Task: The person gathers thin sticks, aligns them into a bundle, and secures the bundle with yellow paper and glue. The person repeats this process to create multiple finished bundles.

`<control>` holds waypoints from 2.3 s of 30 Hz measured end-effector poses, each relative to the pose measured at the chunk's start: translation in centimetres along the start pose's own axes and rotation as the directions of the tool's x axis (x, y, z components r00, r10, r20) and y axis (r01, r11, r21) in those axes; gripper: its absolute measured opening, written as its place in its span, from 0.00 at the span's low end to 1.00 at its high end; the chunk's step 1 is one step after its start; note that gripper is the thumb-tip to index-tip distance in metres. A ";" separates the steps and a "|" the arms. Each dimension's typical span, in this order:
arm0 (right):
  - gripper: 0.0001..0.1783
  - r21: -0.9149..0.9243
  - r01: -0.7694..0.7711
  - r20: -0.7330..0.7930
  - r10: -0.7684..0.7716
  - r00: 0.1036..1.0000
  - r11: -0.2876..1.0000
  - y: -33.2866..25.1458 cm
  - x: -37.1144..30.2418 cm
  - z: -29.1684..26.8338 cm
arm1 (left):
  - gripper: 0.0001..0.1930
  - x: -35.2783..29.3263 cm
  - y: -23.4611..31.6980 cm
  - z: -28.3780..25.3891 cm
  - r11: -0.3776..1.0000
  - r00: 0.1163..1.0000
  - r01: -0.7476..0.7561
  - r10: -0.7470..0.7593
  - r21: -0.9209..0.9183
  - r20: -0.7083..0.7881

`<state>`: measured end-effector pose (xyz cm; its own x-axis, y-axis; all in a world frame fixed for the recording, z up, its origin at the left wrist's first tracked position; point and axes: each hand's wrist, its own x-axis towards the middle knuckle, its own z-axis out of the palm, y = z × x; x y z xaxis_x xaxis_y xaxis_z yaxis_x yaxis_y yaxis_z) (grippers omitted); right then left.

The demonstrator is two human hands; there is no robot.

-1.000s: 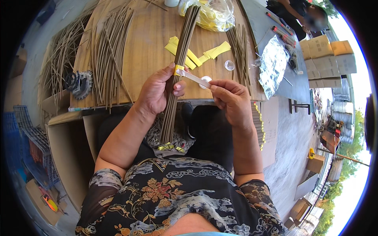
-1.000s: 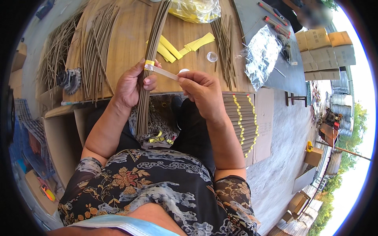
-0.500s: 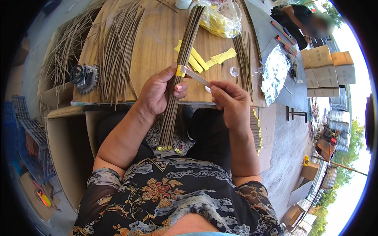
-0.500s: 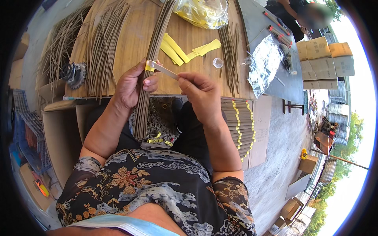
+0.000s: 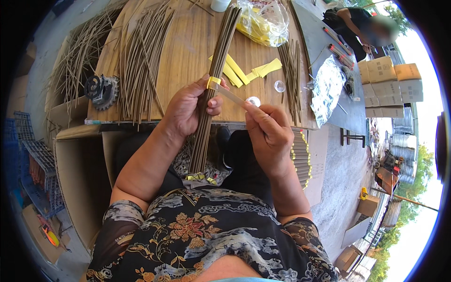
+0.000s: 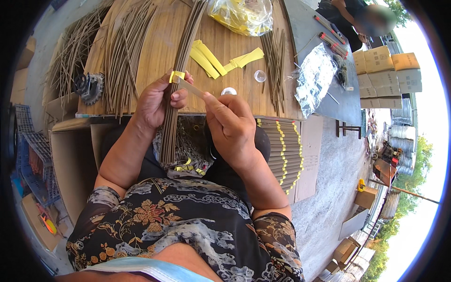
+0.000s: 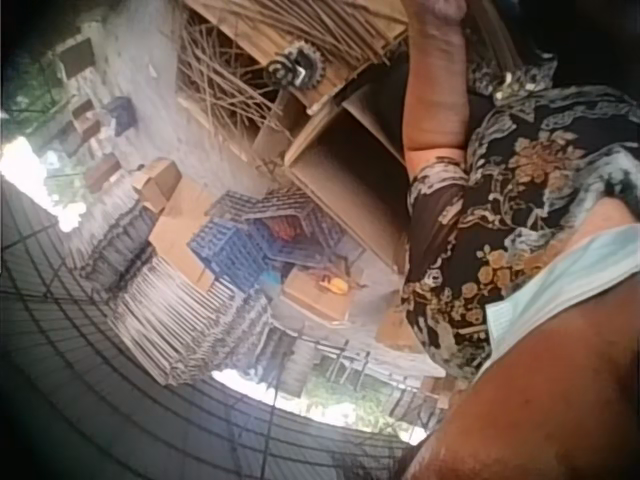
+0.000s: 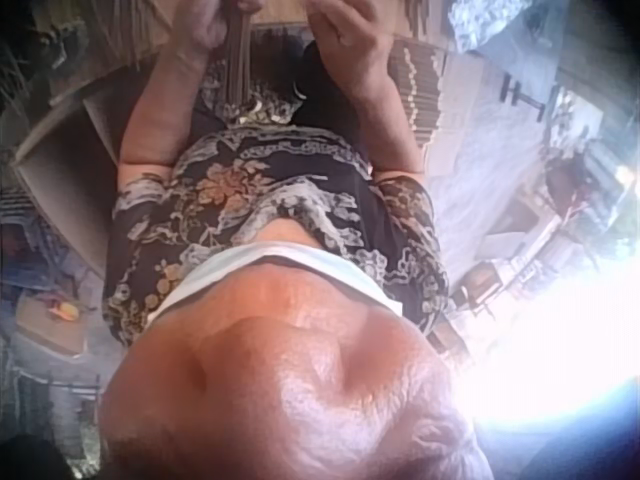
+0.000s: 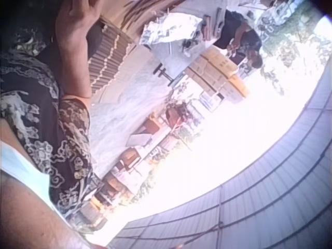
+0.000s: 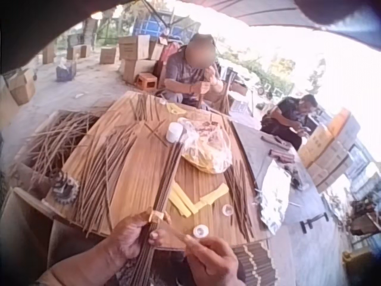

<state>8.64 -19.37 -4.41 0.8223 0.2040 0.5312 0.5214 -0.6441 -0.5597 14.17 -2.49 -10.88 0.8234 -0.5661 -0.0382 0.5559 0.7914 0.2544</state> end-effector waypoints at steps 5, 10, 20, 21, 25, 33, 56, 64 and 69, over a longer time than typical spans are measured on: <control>0.13 0.071 -0.080 0.035 0.078 0.996 0.994 -0.1 -0.2 0.3 | 0.17 -0.1 -0.1 -0.1 1.000 1.000 -0.013 0.012 -0.028 -0.016; 0.12 0.094 -0.070 0.015 0.069 0.998 0.993 -0.2 -0.5 0.7 | 0.17 -0.1 0.0 -0.1 0.999 0.999 -0.034 0.034 -0.034 -0.021; 0.12 0.072 -0.041 -0.020 0.042 0.999 0.997 0.2 -0.6 1.3 | 0.17 -0.2 0.1 -0.1 0.999 1.000 -0.017 0.016 -0.032 -0.020; 0.12 0.076 -0.051 -0.021 0.052 0.998 0.996 0.1 -0.5 1.3 | 0.17 -0.2 0.0 -0.2 0.999 1.000 -0.002 0.001 -0.045 -0.027; 0.13 0.056 -0.029 -0.005 0.030 1.000 0.998 0.1 -0.8 1.2 | 0.17 -0.2 0.0 -0.2 0.999 1.000 -0.016 0.016 -0.044 -0.015; 0.11 0.107 -0.085 0.005 0.085 0.996 0.991 0.1 -0.6 1.2 | 0.17 -0.2 -0.1 -0.1 0.998 1.000 -0.021 0.021 -0.056 -0.012; 0.10 0.556 -0.621 0.309 0.557 0.771 0.552 0.1 0.2 -0.3 | 0.18 -0.3 0.2 0.4 0.999 0.999 -0.016 0.015 0.030 0.041; 0.10 0.528 -0.603 0.295 0.537 0.791 0.598 0.3 -0.2 -0.5 | 0.17 -0.3 0.1 0.0 1.000 0.997 0.008 -0.010 0.027 0.074; 0.09 0.559 -0.606 0.274 0.563 0.780 0.567 0.9 -0.7 -0.9 | 0.17 -0.1 -0.1 0.2 1.000 0.997 0.002 -0.003 0.010 0.080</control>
<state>8.33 -20.70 -4.70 0.9972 -0.0011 -0.0754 -0.0752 -0.0768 -0.9942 13.98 -2.54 -10.73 0.8099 -0.5853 0.0385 0.5567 0.7876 0.2640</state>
